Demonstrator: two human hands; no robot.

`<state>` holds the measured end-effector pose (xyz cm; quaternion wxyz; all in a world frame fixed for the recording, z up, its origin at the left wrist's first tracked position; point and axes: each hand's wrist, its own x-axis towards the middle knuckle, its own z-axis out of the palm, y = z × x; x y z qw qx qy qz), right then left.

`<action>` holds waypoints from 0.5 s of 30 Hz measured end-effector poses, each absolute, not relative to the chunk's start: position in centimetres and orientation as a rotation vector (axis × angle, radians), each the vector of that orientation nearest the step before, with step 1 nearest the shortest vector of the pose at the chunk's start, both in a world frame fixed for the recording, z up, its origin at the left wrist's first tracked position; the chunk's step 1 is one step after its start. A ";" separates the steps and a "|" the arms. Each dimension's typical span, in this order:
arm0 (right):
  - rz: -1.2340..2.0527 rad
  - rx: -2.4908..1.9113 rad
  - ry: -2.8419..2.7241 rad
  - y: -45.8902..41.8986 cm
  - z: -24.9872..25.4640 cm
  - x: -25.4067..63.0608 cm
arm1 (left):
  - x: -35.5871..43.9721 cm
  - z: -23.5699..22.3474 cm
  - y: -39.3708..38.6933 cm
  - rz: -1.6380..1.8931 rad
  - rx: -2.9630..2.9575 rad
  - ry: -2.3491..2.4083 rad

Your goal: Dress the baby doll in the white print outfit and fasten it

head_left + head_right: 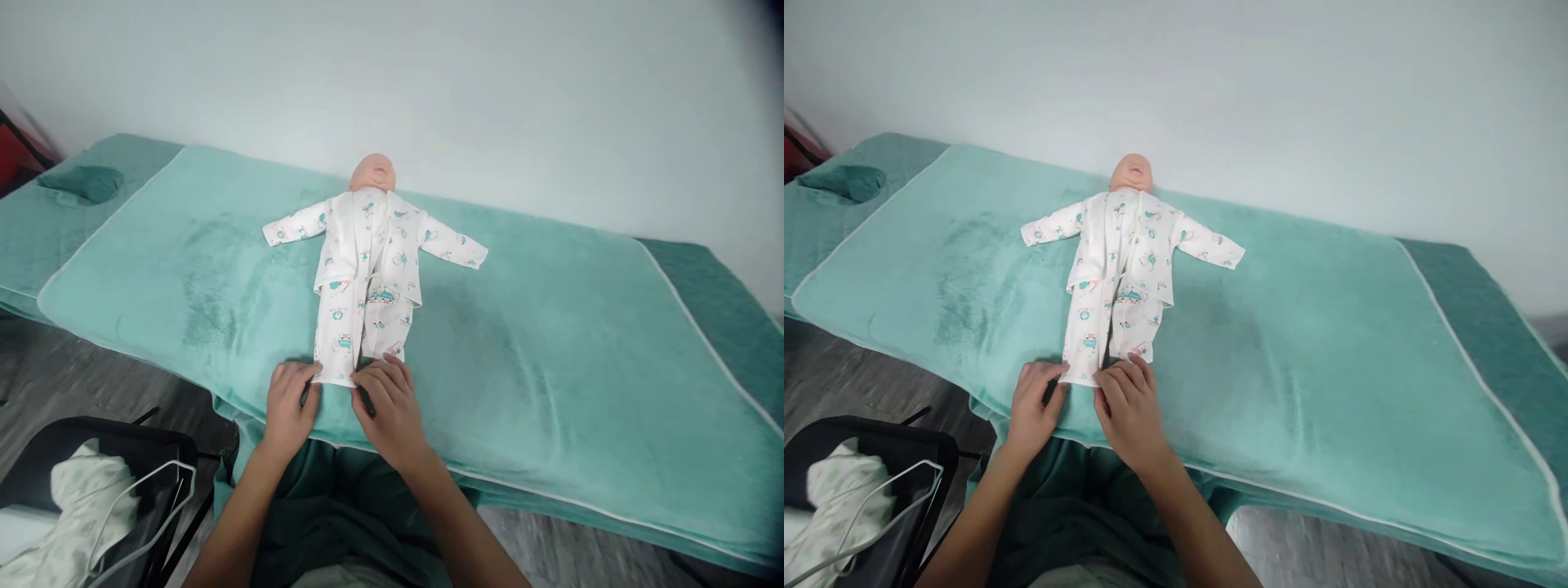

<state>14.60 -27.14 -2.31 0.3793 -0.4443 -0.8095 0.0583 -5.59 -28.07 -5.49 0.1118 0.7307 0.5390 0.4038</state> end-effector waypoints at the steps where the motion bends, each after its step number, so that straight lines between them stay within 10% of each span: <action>1: 0.185 -1.108 -2.056 -27.3 -2.2 15.1 | -5.3 -5.3 -28.3 1.178 2.171 1.605; 15: 0.200 -1.540 -1.748 -25.3 -5.6 19.1 | 1.2 -0.8 -24.5 0.780 2.649 1.445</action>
